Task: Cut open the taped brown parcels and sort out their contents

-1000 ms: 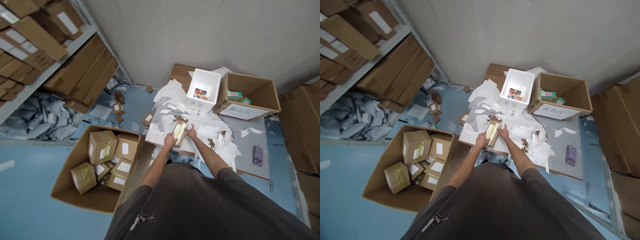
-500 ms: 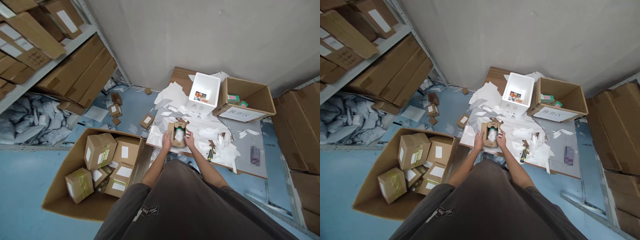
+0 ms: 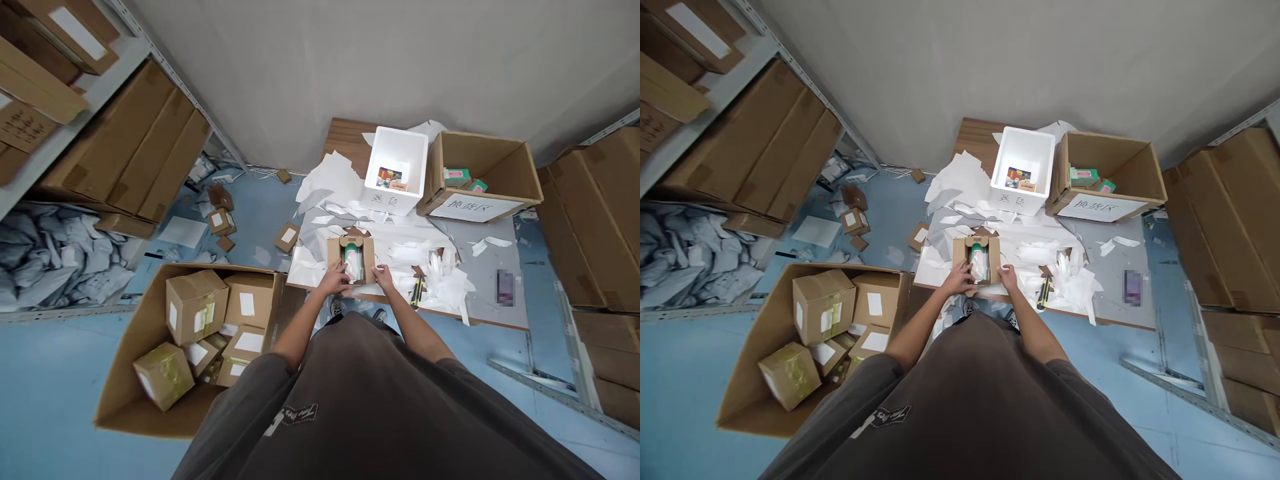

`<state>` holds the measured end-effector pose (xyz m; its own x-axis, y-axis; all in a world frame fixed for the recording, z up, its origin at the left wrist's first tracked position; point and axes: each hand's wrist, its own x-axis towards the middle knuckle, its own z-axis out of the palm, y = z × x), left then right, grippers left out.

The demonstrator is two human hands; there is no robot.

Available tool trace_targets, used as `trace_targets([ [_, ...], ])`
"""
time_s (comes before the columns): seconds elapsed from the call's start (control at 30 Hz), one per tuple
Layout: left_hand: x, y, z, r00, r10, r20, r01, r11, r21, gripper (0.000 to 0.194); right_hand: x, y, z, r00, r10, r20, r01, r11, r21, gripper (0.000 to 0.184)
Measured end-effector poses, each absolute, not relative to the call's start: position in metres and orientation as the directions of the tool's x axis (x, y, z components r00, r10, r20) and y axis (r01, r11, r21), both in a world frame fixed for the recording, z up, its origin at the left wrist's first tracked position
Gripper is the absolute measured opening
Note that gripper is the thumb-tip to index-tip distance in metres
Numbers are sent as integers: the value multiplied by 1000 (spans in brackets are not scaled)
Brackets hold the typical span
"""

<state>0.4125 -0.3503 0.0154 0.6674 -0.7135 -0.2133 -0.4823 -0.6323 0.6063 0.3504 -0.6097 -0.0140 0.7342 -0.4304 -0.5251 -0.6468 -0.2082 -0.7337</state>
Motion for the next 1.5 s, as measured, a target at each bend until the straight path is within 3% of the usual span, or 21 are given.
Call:
trace_targets([
  [0.07,400,-350,12,739,-649,-178,-470,-687,555,57,357,-605,-8,851,-426,-308,-501,-482,-719,33],
  [0.17,384,-356,10,849,-513,-127,-394,-774,495,69,379,-598,4,993,-47,-110,-105,-785,-611,24],
  [0.27,373,-363,10,852,-511,-117,-400,-777,486,50,413,-593,16,942,263,-210,94,-804,-588,31],
  [0.37,367,-367,11,790,-603,-115,-482,-725,492,28,450,-595,22,914,327,-241,98,-754,-650,51],
  [0.43,364,-369,11,763,-636,-111,-512,-701,496,22,470,-596,24,930,316,-190,116,-740,-663,64],
  [0.53,362,-371,11,748,-654,-111,-516,-679,523,21,488,-593,23,941,290,-177,135,-797,-589,72],
  [0.67,365,-365,11,749,-645,-152,-480,-686,546,18,481,-577,22,939,266,-216,143,-878,-457,66],
  [0.8,371,-353,9,761,-635,-136,-467,-680,566,18,451,-553,23,962,218,-168,121,-884,-452,54],
  [0.87,374,-347,10,761,-638,-118,-471,-668,576,17,441,-539,21,935,183,-305,44,-910,-412,48],
  [1.03,375,-331,12,774,-627,-85,-493,-682,541,9,455,-508,6,821,-80,-565,-281,-919,-278,96],
  [1.13,371,-324,7,847,-523,-97,-419,-767,486,26,471,-496,-7,764,-233,-602,-455,-856,-246,117],
  [1.37,364,-320,-17,887,-426,-177,-312,-837,449,30,478,-480,-29,701,-341,-626,-577,-788,-216,118],
  [1.5,365,-319,-25,899,-423,-117,-331,-828,453,24,479,-478,-16,709,-337,-620,-577,-782,-235,122],
])
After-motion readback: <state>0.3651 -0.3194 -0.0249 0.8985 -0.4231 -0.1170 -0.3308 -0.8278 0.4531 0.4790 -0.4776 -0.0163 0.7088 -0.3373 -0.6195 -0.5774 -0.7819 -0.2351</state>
